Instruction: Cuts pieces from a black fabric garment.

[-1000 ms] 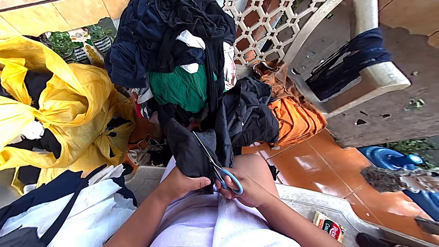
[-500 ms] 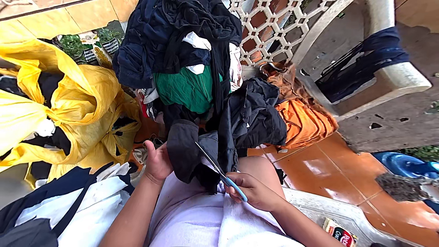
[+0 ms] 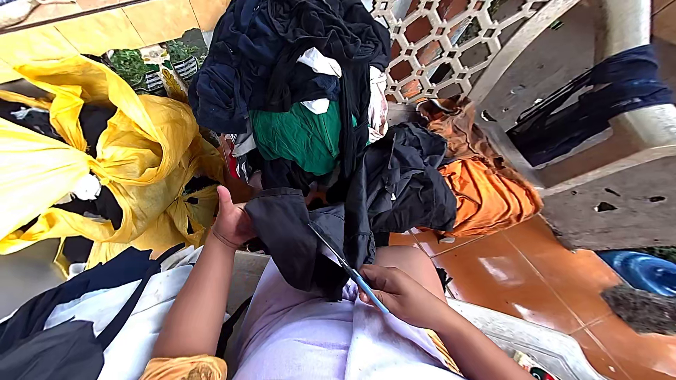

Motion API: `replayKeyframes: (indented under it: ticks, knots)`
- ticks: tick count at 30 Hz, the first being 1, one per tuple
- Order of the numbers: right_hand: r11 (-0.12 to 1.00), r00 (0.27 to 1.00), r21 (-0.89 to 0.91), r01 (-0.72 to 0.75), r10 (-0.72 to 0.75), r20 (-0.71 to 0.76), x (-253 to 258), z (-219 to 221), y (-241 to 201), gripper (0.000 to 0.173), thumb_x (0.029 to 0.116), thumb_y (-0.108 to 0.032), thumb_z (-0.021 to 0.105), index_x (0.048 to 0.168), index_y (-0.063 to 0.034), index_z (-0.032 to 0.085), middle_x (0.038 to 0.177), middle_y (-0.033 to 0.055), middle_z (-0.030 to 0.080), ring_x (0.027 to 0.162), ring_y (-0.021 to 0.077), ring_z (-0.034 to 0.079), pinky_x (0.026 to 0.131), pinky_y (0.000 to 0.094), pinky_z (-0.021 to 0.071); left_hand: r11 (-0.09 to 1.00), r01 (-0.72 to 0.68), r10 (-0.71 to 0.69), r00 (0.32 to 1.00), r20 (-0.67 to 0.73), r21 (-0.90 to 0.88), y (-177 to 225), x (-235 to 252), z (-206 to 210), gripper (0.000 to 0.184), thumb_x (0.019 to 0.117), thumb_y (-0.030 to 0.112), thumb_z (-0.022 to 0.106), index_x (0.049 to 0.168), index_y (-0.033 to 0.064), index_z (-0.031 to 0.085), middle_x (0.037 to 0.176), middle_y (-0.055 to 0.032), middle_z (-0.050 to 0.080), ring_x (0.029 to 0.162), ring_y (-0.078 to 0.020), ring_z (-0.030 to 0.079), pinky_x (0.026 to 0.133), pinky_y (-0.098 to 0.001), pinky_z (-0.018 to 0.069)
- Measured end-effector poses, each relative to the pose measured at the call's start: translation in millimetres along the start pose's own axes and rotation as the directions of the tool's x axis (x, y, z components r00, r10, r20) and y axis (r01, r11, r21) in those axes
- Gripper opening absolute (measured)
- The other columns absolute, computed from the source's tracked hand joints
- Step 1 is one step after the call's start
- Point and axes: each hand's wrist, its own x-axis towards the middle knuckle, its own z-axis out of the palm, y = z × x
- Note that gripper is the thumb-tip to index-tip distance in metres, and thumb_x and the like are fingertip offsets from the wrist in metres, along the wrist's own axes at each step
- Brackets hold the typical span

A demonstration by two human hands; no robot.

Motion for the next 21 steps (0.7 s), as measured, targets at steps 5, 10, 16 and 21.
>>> replayKeyframes:
  ticks: [5,10,16,21]
  knots:
    - [0.995,0.999,-0.099,0.002,-0.005,-0.034,2,-4,-1,0.037,0.0956,-0.044,0.064,0.09,-0.0073,0.063,0.069,-0.0084,0.055,0.061,-0.0077,0.048,0.057,0.0117,0.0397,0.994,-0.028,0.005,0.975,0.223,0.103,3,10,-1,0.076,0.0773,0.089,0.049,0.116,0.029,0.075,0.107,0.0043,0.077,0.099,-0.007,0.072,0.088,-0.0305,0.0601]
    - [0.986,0.998,-0.163,-0.015,0.005,-0.065,2,-4,0,0.036,0.0958,-0.042,0.064,0.09,-0.0062,0.063,0.068,-0.007,0.053,0.06,-0.0061,0.046,0.056,0.013,0.0385,0.996,0.007,-0.04,0.924,0.38,0.087,-5,-1,-4,0.034,0.0922,0.047,0.07,0.12,0.0285,0.075,0.111,0.0098,0.076,0.102,0.0006,0.07,0.09,-0.0207,0.057]
    - [0.98,0.998,-0.192,-0.048,0.038,-0.056,7,4,-5,0.036,0.0955,-0.04,0.064,0.092,-0.0035,0.063,0.067,-0.0019,0.053,0.059,0.0009,0.048,0.056,0.0199,0.0402,0.99,0.112,-0.054,0.857,-0.512,0.085,-18,-3,80,0.031,0.085,-0.01,0.041,0.104,0.007,0.059,0.091,-0.0049,0.072,0.084,-0.0135,0.071,0.075,-0.0341,0.0602]
    - [0.991,0.998,0.119,-0.062,0.059,0.025,12,15,-2,0.026,0.0974,-0.035,0.062,0.089,-0.0101,0.062,0.069,-0.0115,0.054,0.06,-0.0075,0.05,0.057,0.0118,0.0422,0.981,-0.024,-0.081,0.851,-0.518,-0.193,-32,-8,92,0.017,0.0981,0.016,0.046,0.107,0.0111,0.06,0.093,-0.0053,0.073,0.089,-0.0146,0.073,0.08,-0.0351,0.062]
